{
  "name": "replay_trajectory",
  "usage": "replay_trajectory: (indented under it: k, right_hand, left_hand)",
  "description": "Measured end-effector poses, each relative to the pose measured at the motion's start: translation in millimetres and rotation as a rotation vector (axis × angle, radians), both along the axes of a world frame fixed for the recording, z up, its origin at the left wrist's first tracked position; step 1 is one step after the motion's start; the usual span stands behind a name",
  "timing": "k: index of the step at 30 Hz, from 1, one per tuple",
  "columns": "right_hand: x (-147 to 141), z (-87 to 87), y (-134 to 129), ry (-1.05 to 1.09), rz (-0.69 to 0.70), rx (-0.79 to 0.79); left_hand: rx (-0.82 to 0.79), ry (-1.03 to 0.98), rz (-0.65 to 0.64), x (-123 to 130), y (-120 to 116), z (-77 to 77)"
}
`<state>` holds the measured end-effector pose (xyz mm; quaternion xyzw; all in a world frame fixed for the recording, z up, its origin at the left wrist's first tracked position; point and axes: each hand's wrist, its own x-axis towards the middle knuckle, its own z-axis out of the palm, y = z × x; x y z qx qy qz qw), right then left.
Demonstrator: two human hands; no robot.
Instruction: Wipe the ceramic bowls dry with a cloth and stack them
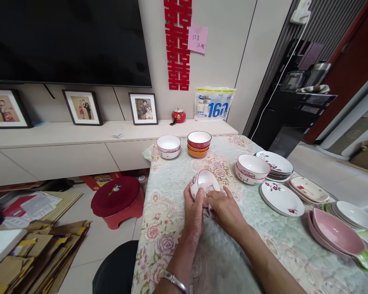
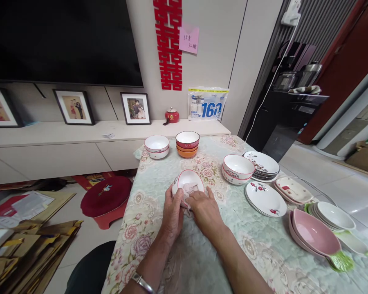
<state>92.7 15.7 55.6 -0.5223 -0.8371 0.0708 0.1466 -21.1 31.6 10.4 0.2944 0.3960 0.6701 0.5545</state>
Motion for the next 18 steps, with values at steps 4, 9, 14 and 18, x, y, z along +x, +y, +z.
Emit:
replay_trajectory:
  k: [4,9,14,18]
  right_hand:
    - [-4.6,-8.0,-1.0,0.263,-0.01,-0.062]
    - [-14.5,-9.8,-5.3,0.597,0.001,-0.096]
    - [-11.6,0.9,-5.9,0.365,0.148,-0.114]
    - [-6.1,3.4,-5.0,0.022,0.069,-0.061]
  left_hand:
    - [0.025,-0.017,-0.063,2.2,-1.5,-0.7]
    - [0.007,0.031,-0.097,-1.5,-5.1,4.2]
    - [-0.028,-0.003,-0.081,-6.3,-4.0,4.5]
    - [-0.057,-0.054,-0.049,-3.6,-0.9,2.1]
